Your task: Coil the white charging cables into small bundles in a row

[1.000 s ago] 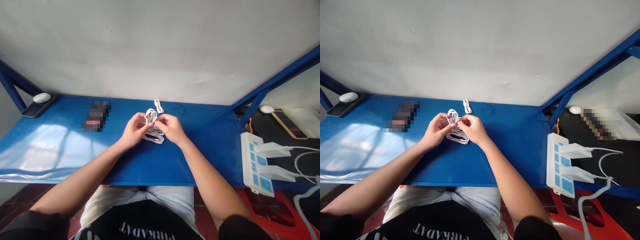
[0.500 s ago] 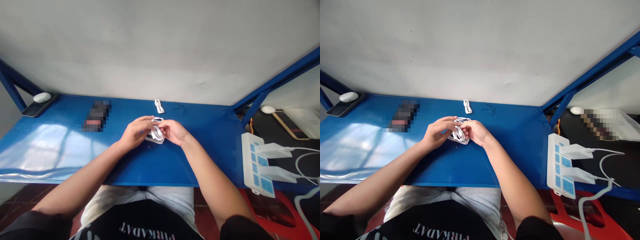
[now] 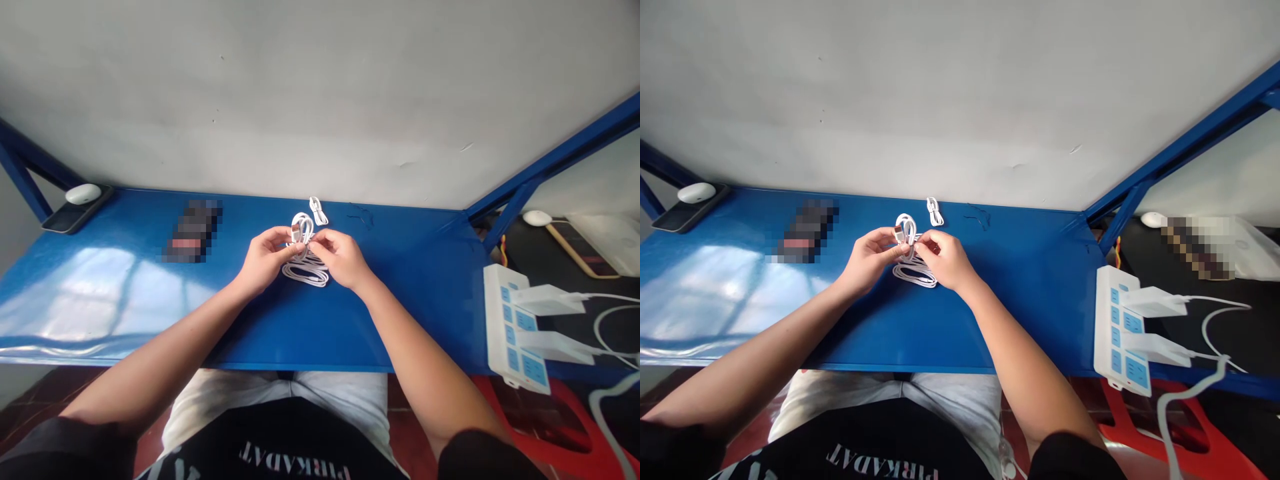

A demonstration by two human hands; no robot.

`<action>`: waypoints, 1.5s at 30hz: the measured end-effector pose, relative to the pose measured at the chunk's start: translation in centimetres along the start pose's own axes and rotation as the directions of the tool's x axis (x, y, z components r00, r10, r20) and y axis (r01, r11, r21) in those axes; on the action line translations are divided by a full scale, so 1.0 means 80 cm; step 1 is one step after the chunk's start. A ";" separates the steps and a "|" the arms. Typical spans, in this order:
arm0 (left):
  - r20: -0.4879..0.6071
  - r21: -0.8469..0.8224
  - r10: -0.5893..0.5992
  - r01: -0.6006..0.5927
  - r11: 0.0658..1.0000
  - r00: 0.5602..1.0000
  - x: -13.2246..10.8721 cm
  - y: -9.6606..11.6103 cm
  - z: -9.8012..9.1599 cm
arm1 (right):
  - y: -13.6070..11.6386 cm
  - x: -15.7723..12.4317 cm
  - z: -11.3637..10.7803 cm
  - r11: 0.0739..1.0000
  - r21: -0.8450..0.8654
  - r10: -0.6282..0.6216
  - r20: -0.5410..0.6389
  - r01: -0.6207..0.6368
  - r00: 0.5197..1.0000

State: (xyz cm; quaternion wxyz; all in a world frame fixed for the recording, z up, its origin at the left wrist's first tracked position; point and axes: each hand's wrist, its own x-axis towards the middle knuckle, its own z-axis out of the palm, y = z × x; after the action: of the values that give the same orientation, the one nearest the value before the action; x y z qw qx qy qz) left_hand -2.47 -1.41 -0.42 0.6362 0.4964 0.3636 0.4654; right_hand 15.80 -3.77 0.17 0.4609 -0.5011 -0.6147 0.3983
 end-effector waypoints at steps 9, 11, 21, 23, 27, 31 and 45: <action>0.288 0.417 0.362 -0.457 0.786 0.886 -0.003 0.003 -0.015 | -0.009 0.005 -0.008 0.712 0.466 0.422 0.314 -0.525 0.850; 0.332 0.423 0.386 -0.502 0.754 0.860 -0.005 0.006 -0.015 | -0.010 0.004 -0.009 0.683 0.464 0.421 0.381 -0.564 0.823; -0.037 -0.067 -0.129 0.126 0.990 0.991 0.000 0.001 -0.001 | -0.003 -0.003 0.000 0.969 -0.144 -0.205 -0.001 0.203 0.979; -0.022 -0.121 -0.204 0.200 0.972 0.979 0.001 0.002 -0.003 | -0.004 -0.002 -0.002 0.939 -0.216 -0.261 0.058 0.267 0.964; 0.005 -0.143 -0.229 0.227 0.963 0.973 0.001 0.002 -0.003 | -0.006 -0.001 -0.006 0.891 -0.325 -0.302 0.094 0.316 0.949; -0.022 -0.041 -0.083 0.082 0.996 0.996 -0.002 -0.001 0.000 | -0.007 -0.001 -0.005 0.878 -0.358 -0.306 0.092 0.318 0.948; -0.125 0.494 0.275 -0.180 0.851 0.953 0.000 0.001 -0.011 | -0.026 -0.023 0.031 0.824 -0.382 -0.433 0.050 0.418 0.900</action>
State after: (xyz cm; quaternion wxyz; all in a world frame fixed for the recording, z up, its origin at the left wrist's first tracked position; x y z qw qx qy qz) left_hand -3.31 -1.11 -0.53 0.3964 0.6303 0.4647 0.4792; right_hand 12.99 -6.03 1.19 0.4429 -0.4393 -0.7675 0.1479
